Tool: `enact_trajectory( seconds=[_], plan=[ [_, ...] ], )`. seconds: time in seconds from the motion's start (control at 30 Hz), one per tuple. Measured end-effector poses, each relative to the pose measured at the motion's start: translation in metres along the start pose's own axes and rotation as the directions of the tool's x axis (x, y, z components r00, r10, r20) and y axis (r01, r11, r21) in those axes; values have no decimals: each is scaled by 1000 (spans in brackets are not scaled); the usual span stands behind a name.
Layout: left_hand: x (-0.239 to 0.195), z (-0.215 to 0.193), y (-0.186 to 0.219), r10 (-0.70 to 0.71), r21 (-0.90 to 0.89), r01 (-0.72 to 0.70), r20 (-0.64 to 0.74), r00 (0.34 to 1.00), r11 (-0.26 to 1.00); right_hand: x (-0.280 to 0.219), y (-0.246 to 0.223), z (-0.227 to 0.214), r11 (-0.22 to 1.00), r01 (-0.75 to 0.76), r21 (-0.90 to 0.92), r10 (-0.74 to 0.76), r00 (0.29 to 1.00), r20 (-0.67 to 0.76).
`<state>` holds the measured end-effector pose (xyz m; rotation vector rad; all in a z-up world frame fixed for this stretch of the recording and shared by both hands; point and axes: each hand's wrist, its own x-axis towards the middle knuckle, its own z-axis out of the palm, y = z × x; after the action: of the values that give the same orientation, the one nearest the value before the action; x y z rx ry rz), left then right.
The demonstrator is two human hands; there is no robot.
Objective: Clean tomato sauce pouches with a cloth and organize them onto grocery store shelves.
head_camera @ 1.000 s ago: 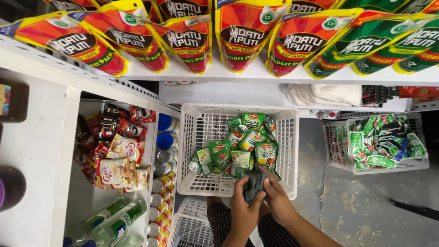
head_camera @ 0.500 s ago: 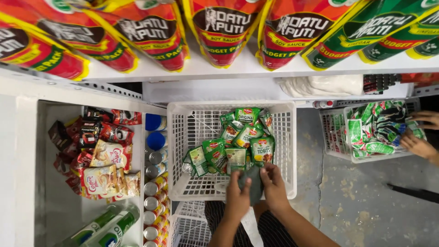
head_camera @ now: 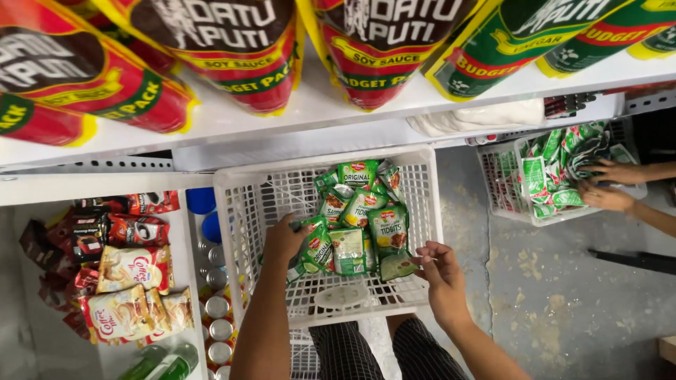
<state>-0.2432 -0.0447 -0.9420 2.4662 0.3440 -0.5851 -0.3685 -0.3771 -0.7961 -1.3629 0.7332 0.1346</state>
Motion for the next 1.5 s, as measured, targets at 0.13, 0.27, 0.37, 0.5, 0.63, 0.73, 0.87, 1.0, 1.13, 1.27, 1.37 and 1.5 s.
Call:
enact_trajectory(
  seconds=[0.13, 0.27, 0.37, 0.5, 0.63, 0.73, 0.87, 1.0, 1.13, 1.27, 1.37, 1.5],
  plan=[
    [-15, 10, 21, -19, 95, 15, 41, 999, 995, 2, 2, 3, 1000, -13, -23, 13, 1000, 27],
    [-30, 27, 30, -140, 346, 64, 201, 970, 936, 2, 1, 7, 998, -63, -30, 63, 998, 26],
    [-40, 39, 21, -184, 392, 107, 165, 969, 914, -3, 6, 10, 997, -73, -33, 75, 996, 57],
    [-28, 64, -3, -271, 363, 193, 176, 946, 911, 0, 2, 24, 995, -99, -22, 101, 991, 86],
    [-36, 55, 1, -208, 299, 148, 180, 962, 943, -7, -2, 36, 994, -101, -33, 105, 987, 124],
    [-66, 8, 38, -259, 240, 211, 188, 947, 947, -10, 1, 37, 996, -81, -36, 87, 978, 192],
    [-122, -50, 76, 115, 160, -145, 179, 977, 976, -22, -30, 46, 968, 45, -246, 27, 959, 281],
    [-199, -131, 123, 398, 2, -398, 25, 917, 917, -50, -106, 69, 831, 318, -457, -71, 875, 479],
    [-267, -235, 178, 333, -109, -319, 159, 929, 941, -88, -183, 91, 681, 595, -426, -151, 684, 714],
    [-301, -288, 194, 534, -273, -538, -95, 840, 798, -98, -191, 100, 868, 479, -127, -91, 405, 910],
    [-328, -334, 221, 433, -228, -545, -399, 808, 807, -112, -191, 119, 978, 200, -60, -52, 512, 857],
    [-361, -369, 252, 228, -66, -614, -893, 387, 786, -153, -245, 149, 958, -213, 193, 28, 739, 673]
  ],
)
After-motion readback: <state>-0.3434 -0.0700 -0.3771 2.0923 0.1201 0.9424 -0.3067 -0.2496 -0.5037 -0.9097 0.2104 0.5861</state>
